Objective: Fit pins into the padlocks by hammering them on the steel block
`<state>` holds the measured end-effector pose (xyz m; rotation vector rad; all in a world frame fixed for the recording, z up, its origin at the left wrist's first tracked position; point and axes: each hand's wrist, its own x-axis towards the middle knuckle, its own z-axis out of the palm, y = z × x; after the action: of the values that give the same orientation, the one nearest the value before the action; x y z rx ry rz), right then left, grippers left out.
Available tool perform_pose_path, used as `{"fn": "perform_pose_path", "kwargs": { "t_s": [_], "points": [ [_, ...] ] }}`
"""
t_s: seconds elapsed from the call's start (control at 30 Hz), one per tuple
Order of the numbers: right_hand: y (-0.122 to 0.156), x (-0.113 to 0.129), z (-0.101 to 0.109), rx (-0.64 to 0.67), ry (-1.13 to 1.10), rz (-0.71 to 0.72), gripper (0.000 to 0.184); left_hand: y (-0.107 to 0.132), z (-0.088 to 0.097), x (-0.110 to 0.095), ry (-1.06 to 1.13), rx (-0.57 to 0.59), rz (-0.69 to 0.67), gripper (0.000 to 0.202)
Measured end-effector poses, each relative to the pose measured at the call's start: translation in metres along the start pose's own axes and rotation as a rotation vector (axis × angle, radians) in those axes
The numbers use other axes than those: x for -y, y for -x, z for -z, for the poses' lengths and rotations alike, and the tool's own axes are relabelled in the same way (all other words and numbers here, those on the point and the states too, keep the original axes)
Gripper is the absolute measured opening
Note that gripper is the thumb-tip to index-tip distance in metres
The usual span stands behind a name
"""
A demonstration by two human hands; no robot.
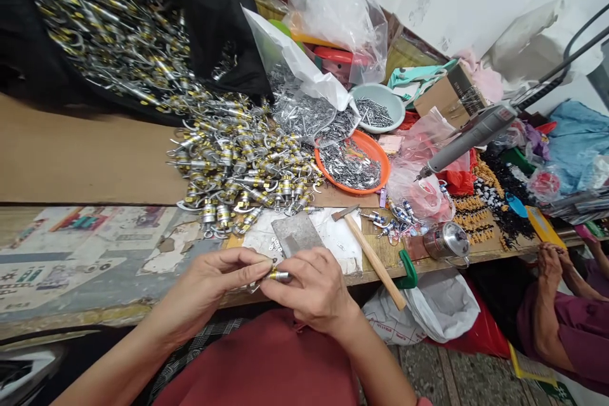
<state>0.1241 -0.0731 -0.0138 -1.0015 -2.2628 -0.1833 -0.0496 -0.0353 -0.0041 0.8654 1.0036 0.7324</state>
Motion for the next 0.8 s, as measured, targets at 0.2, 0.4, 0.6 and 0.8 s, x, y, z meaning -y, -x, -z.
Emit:
{"fn": "perform_pose_path", "kwargs": {
  "t_s": [0.2,0.4,0.6,0.8],
  "points": [
    [0.002,0.001,0.006,-0.088,0.061,0.181,0.017,0.004,0.009,-0.003,-0.128,0.075,-0.118,0.013],
    [-0.001,0.006,0.006,-0.133,0.028,0.143,0.015,0.01,0.015,-0.007,-0.345,0.135,-0.358,0.01],
    [0.002,0.015,-0.002,-0.164,-0.004,0.033,0.018,0.012,0.014,-0.006,-0.389,0.016,-0.499,0.01],
    [0.011,0.025,-0.015,-0.128,-0.095,-0.198,0.026,0.004,0.009,0.01,-0.222,-0.019,-0.235,0.014]
  ]
}}
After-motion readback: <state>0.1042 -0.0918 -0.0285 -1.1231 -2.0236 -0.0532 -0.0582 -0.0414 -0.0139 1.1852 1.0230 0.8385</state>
